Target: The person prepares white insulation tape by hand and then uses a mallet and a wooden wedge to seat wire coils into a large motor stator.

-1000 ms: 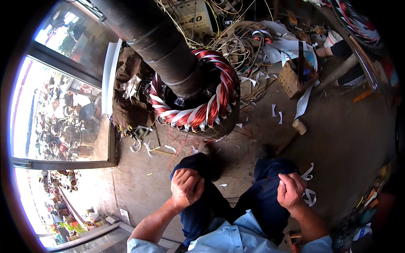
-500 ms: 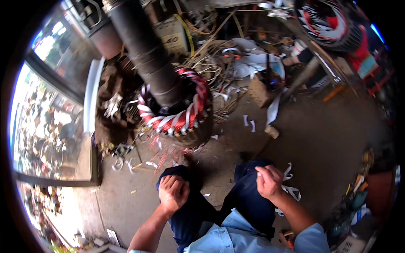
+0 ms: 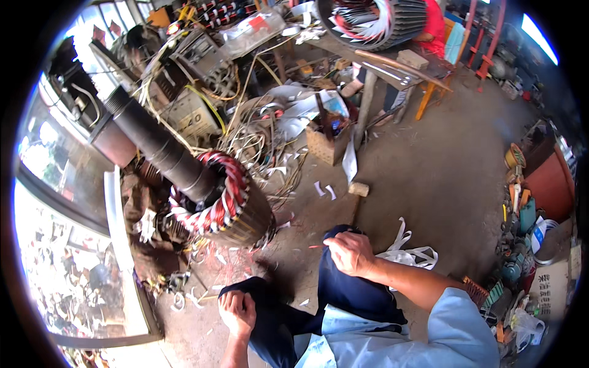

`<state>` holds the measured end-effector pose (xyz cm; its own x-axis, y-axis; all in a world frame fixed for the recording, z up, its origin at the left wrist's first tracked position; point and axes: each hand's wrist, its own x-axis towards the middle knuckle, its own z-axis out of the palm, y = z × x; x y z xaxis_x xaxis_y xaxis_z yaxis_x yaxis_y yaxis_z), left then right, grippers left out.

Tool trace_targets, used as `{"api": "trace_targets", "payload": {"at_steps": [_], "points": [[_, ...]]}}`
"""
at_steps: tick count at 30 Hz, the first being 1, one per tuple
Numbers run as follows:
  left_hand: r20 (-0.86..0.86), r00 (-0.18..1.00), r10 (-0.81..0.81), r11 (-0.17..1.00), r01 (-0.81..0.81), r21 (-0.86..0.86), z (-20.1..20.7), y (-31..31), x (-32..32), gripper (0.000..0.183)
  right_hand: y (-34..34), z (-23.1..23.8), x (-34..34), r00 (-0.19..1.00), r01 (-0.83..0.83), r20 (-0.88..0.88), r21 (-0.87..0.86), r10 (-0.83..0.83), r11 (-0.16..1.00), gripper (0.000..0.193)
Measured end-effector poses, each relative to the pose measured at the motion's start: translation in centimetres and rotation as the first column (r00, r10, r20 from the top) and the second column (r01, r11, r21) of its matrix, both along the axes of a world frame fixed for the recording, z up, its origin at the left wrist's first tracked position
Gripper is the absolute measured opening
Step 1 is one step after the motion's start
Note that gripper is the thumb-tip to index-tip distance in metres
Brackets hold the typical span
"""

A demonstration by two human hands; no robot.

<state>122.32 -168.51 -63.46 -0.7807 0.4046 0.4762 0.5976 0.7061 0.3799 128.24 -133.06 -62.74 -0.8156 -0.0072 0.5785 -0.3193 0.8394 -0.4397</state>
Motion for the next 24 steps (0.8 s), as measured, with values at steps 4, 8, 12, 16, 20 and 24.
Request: {"api": "trace_targets", "payload": {"at_steps": [4,8,12,16,20,24], "points": [[-0.018,1.000,-0.013,1.000,0.013,-0.009,0.7,0.6,0.2,0.012,-0.2,0.2,0.5,1.000,0.025,0.015,-0.012,-0.025,1.000,0.018],[-0.044,0.999,-0.032,0.999,0.033,0.019,0.6,0.5,0.1,0.015,0.1,-0.1,0.8,0.999,0.027,-0.020,0.008,-0.027,1.000,0.021],[-0.045,0.999,-0.014,1.000,0.015,0.025,0.8,0.0,0.3,0.016,0.1,-0.7,0.6,0.999,0.006,-0.036,0.027,-0.005,1.000,0.021],[-0.046,0.999,-0.020,0.999,0.022,0.047,0.9,0.0,0.5,0.018,0.3,-0.4,0.7,0.999,-0.020,-0.030,0.034,0.021,0.999,0.020],[-0.025,0.999,-0.024,0.998,0.025,0.064,0.6,-0.1,0.4,0.018,0.3,-0.6,0.5,1.000,-0.019,-0.006,0.035,0.019,0.999,0.019],[-0.032,0.999,-0.004,0.998,0.006,0.063,0.5,-0.7,0.4,0.019,0.0,-0.7,0.2,1.000,-0.031,-0.004,0.034,0.031,0.999,0.018]]}}
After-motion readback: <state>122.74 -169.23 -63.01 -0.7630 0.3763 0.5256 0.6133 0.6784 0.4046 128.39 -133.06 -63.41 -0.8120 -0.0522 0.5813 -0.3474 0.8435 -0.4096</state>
